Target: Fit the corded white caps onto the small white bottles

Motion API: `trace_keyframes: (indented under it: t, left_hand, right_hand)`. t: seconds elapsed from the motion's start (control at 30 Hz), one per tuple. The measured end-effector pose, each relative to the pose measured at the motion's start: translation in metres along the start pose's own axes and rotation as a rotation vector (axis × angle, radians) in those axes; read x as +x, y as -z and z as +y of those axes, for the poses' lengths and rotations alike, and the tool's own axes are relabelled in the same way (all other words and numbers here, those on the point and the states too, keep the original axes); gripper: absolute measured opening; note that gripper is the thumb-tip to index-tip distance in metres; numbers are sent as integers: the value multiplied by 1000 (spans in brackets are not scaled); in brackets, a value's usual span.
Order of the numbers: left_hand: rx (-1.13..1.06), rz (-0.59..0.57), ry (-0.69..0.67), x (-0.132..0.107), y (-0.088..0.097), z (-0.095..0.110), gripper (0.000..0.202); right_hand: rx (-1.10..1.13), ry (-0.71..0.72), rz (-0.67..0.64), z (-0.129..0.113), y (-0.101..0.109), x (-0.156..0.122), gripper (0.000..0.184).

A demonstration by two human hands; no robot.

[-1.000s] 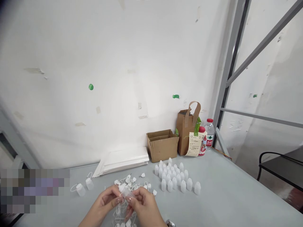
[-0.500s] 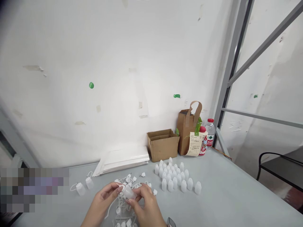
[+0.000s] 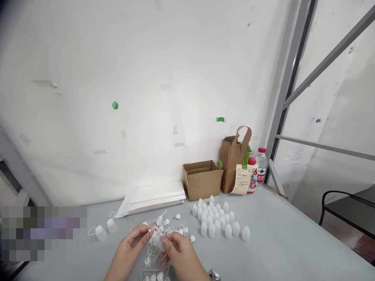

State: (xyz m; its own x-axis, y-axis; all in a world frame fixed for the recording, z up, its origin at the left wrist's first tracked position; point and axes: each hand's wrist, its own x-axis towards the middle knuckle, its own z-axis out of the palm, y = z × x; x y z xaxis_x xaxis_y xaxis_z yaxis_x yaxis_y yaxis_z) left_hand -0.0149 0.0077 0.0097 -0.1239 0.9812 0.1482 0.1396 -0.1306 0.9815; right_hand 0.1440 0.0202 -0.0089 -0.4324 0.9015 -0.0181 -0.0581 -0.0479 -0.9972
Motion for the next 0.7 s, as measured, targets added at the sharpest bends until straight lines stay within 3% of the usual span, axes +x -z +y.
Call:
trace_keyframes:
  t: [0.07, 0.13, 0.33, 0.5, 0.6, 0.7]
  left_hand:
    - [0, 2, 8, 0, -1, -2, 25]
    - [14, -18, -8, 0, 0, -3, 24]
    - [58, -43, -89, -3, 0, -2, 20]
    - [53, -50, -111, -3, 0, -1, 17]
    - [-33, -43, -26, -2, -1, 0, 19]
    - [-268, -35, 169, 0, -1, 4, 39]
  right_hand:
    - [-58, 62, 98, 0, 0, -1, 47]
    - [-23, 63, 95, 1, 0, -1, 46]
    - [251, -96, -168, 6, 4, 4, 50]
    - [472, -167, -246, 1, 3, 2, 49]
    - [416, -164, -220, -1, 2, 1, 53]
    - [284, -150, -173, 2, 2, 1, 57]
